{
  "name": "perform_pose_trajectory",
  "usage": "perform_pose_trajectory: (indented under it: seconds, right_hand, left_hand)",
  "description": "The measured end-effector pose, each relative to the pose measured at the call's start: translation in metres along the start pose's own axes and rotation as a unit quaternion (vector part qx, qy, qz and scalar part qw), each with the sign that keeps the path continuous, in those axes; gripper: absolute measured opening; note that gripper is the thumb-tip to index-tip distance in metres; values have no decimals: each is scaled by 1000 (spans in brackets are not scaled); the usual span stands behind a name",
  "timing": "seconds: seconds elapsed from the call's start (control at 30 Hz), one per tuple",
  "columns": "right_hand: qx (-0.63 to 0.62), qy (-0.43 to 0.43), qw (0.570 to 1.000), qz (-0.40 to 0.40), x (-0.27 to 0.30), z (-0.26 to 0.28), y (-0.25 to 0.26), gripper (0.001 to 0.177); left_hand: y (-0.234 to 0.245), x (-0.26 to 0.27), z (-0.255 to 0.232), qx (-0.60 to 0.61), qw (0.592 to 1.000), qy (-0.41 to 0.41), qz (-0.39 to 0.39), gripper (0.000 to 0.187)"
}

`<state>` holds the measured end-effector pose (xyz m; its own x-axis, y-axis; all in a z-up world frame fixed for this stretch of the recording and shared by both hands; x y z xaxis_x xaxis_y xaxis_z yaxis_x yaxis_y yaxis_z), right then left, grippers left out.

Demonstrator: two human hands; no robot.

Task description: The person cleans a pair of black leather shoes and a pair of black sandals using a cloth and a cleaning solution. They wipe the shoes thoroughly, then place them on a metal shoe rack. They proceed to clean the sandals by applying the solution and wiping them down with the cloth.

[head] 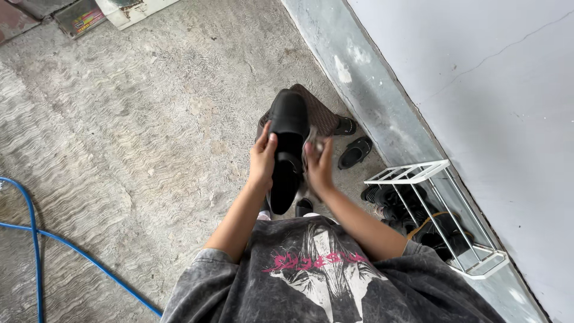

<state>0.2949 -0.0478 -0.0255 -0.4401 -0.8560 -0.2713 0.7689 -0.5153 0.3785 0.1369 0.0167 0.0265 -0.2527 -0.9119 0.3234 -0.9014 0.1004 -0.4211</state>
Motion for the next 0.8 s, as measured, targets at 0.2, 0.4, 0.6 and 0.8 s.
perform_pose_trajectory:
  seconds: [0.2,0.4,0.6,0.8]
  right_hand:
    - [-26,-38,999,6,-16,3,8,37]
    - [61,85,992,-72,-46,23,25,31]
    - [30,19,997,65,13,-2,-2,24]
    - [44,31,998,-21,-23,18,16,28]
  left_hand:
    - [3,5,3,-63,997,-41,13,50]
    - [3,6,24,3,999,-15,49,50]
    - [8,-10,19,177,984,15,-25,54]
    - [15,1,33,79,995,52,32,53]
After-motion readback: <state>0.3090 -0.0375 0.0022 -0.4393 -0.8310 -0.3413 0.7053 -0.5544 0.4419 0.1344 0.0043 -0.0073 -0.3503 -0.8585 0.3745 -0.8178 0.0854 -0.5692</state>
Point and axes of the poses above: each hand's wrist, its own x-axis away from the middle knuckle, its own y-axis out of the back of the hand, z = x × y, the point moved 4 cm from there along -x, towards the middle knuckle, and after that the axes turned 12 degrees about x, right-handed, at the moved point
